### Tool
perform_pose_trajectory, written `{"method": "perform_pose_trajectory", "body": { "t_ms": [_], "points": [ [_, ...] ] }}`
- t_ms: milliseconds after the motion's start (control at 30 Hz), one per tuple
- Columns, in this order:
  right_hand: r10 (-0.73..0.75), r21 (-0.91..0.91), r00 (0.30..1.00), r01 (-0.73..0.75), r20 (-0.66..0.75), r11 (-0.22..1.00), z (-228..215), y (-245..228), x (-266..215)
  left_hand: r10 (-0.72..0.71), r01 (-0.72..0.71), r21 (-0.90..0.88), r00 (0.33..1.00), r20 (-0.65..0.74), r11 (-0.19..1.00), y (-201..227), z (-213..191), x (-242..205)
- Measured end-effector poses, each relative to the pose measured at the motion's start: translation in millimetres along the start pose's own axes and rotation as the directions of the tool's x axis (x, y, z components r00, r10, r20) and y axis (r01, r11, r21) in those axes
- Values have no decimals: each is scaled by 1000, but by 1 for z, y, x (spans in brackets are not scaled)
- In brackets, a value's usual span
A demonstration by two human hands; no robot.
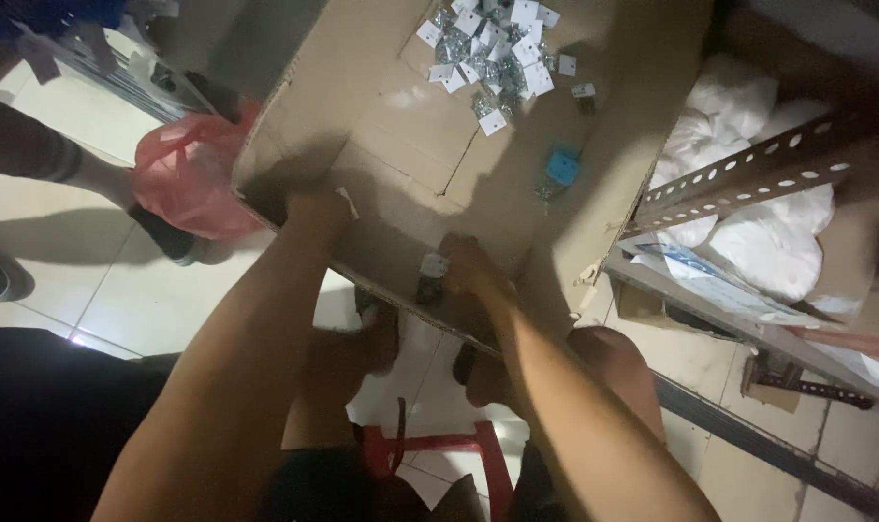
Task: Organizing and hanging small bags of hardware onto a display rack
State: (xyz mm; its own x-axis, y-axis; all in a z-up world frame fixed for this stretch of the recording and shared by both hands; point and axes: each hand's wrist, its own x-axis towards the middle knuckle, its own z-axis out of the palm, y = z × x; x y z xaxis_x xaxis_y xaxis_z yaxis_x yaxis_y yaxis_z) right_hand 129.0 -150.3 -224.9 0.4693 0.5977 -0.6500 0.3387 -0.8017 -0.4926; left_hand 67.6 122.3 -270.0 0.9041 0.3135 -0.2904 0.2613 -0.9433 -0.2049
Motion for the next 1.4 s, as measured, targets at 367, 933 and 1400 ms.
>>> {"method": "perform_pose_trajectory", "body": {
  "t_ms": [367,933,1400],
  "points": [
    [183,3,983,-183,15,983,33,13,32,135,-143,8,910,-392,990,3,-2,-20],
    [499,482,863,-403,-84,778,-25,-51,13,160,-92,-939,986,-40,333,5,-169,-49],
    [55,978,977,206,-207,18,-68,-56,-133,-33,233,-929,967,253,-288,36,-220,-110]
  ]
}}
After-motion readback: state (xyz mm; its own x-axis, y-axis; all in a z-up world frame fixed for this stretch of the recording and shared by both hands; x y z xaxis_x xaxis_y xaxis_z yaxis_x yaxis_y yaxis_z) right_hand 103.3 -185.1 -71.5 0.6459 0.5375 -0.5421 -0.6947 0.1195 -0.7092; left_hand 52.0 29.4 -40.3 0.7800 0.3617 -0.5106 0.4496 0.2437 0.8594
